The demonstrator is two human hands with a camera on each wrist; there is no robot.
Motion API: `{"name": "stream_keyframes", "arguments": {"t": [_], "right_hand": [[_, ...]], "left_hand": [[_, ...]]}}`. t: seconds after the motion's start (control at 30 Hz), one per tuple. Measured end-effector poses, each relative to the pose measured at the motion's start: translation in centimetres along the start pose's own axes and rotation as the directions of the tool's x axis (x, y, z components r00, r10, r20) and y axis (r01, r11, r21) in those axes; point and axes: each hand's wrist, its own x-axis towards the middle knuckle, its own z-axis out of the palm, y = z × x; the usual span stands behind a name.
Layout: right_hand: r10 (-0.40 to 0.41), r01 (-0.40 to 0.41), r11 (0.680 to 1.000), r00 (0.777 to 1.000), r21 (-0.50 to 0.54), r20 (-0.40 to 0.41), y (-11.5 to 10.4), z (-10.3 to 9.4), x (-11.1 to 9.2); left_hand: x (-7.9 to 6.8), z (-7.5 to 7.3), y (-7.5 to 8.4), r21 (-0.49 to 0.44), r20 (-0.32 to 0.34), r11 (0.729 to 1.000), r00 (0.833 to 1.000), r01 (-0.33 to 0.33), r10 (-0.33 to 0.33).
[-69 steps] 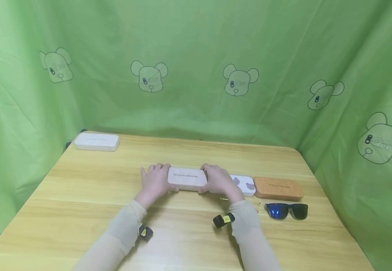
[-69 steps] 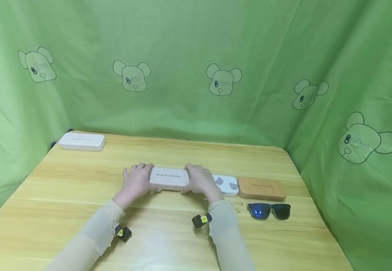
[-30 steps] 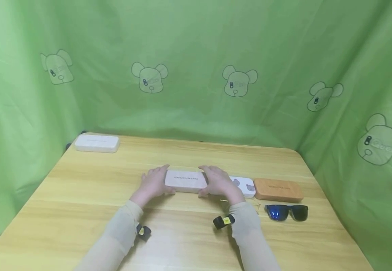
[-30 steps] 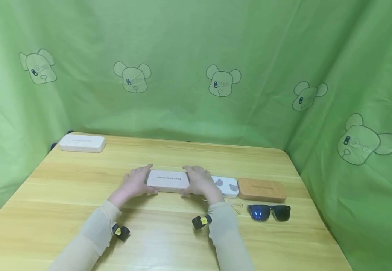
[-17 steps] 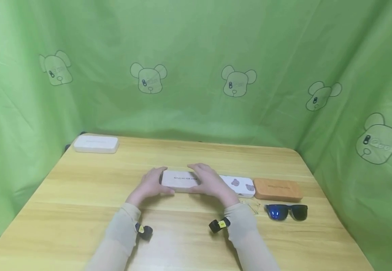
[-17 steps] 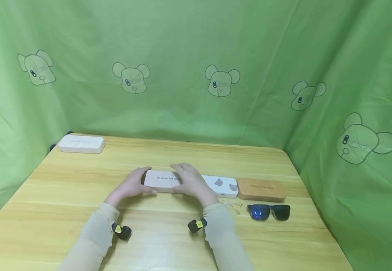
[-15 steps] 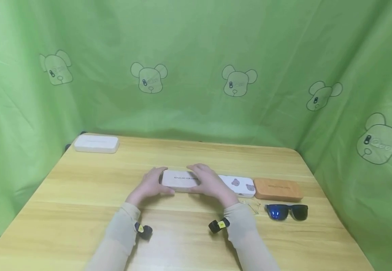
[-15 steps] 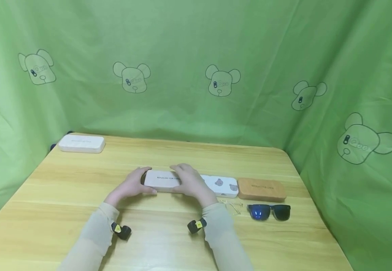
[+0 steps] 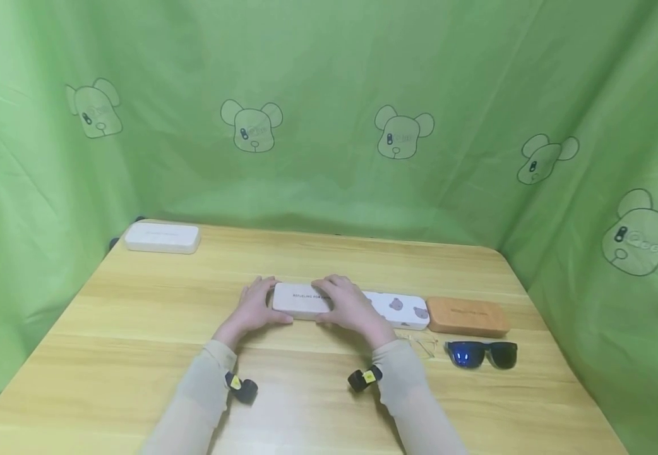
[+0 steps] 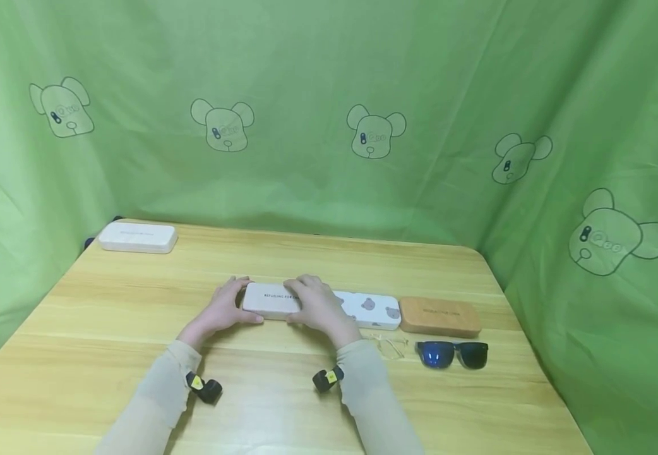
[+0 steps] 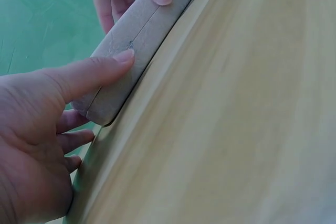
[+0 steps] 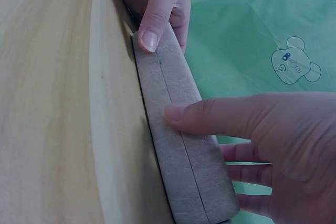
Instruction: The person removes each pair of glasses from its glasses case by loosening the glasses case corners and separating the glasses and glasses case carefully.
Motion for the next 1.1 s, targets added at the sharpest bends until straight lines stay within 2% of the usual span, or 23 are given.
{"name": "stream_keyframes", "arguments": {"t": [0.3, 0.67, 1.1], "right_hand": [[0.006, -0.006, 1.000, 1.000, 0.006, 0.007, -0.02, 0.03, 0.13], [-0.037, 0.037, 0.999, 0.999, -0.015, 0.018, 0.24, 0.00, 0.35], [-0.038, 0.036, 0.998, 0.998, 0.041, 0.043, 0.38, -0.45, 0.23]], "left_hand": [[-0.17, 0.08, 0.15, 0.038, -0.003, 0.999, 1.000, 0.003, -0.003], [-0.09, 0.12, 0.05, 0.052, 0.014, 0.999, 1.000, -0.004, 0.003], [-0.14, 0.46, 0.06, 0.098, 0.002, 0.995, 1.000, -0.010, 0.010]]}}
